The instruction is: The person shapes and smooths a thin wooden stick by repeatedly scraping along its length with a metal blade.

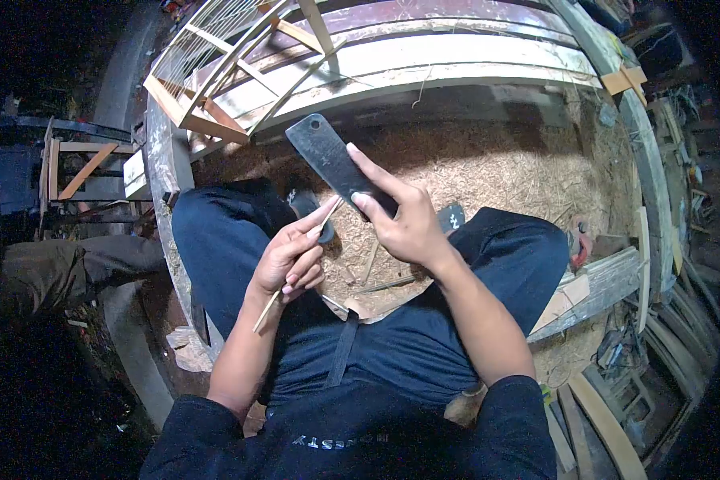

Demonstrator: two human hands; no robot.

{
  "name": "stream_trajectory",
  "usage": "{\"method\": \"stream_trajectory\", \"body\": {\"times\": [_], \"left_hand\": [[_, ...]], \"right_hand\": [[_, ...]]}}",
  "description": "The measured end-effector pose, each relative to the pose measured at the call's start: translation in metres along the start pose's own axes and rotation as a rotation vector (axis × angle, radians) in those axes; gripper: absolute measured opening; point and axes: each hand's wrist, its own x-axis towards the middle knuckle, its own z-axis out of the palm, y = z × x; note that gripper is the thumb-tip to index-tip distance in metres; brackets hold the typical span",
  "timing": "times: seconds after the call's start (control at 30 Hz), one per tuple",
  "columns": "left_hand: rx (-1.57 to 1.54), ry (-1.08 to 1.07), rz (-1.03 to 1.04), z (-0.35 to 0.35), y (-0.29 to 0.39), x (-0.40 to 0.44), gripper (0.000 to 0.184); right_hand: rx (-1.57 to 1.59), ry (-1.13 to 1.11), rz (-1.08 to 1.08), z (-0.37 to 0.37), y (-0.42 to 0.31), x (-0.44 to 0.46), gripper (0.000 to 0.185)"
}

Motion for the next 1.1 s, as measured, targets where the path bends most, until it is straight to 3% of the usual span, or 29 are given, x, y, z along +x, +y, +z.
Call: {"method": "stream_trajectory", "body": {"times": [0.07,0.13,0.2,0.37,0.47,0.53,0.6,0.73,0.83,0.9,0.93,1.0,1.07,1.1], "left_hand": [[0.004,-0.003,-0.001,-0.003,0.000,-0.001,0.057],[0.018,-0.003,-0.001,-0.001,0.001,-0.002,0.055],[0.023,-0.014,0.006,0.000,0.000,0.000,0.054],[0.030,0.008,0.000,0.002,0.002,-0.003,0.053],[0.039,0.043,0.011,0.000,0.000,-0.003,0.053],[0.030,0.047,0.009,0.002,0.002,-0.003,0.052],[0.024,0.030,0.003,0.001,0.002,-0.003,0.055],[0.006,-0.005,0.026,-0.002,0.000,-0.007,0.055],[0.028,-0.005,0.015,0.004,0.003,-0.007,0.052],[0.010,-0.025,0.035,-0.002,0.002,-0.008,0.053],[-0.003,-0.044,0.053,-0.004,0.001,-0.007,0.053],[-0.001,-0.017,0.036,-0.002,0.002,-0.008,0.053],[0.003,0.004,0.025,0.002,0.003,-0.007,0.053],[0.002,0.002,0.024,0.001,0.002,-0.006,0.053]], "right_hand": [[0.017,0.108,-0.016,0.001,0.007,0.004,0.063],[0.141,0.113,0.292,-0.010,-0.015,0.010,0.063],[0.018,-0.017,0.002,-0.006,-0.003,0.006,0.064],[0.077,0.126,0.120,0.001,0.002,0.005,0.063],[0.038,-0.037,0.015,0.000,-0.002,0.001,0.062],[0.040,-0.022,0.034,0.003,-0.001,0.001,0.062],[0.127,0.177,0.176,0.005,0.004,0.005,0.063],[0.116,0.026,0.104,-0.007,0.001,0.007,0.063],[0.164,0.049,0.367,-0.008,-0.013,0.006,0.063],[0.143,0.007,0.300,-0.005,-0.009,0.003,0.064],[0.138,0.009,0.098,-0.001,0.000,0.002,0.064],[0.126,-0.032,0.182,-0.005,-0.001,0.002,0.064],[0.191,0.080,0.220,-0.004,-0.003,0.006,0.063],[0.080,0.008,0.089,-0.004,0.000,0.005,0.063]]}}
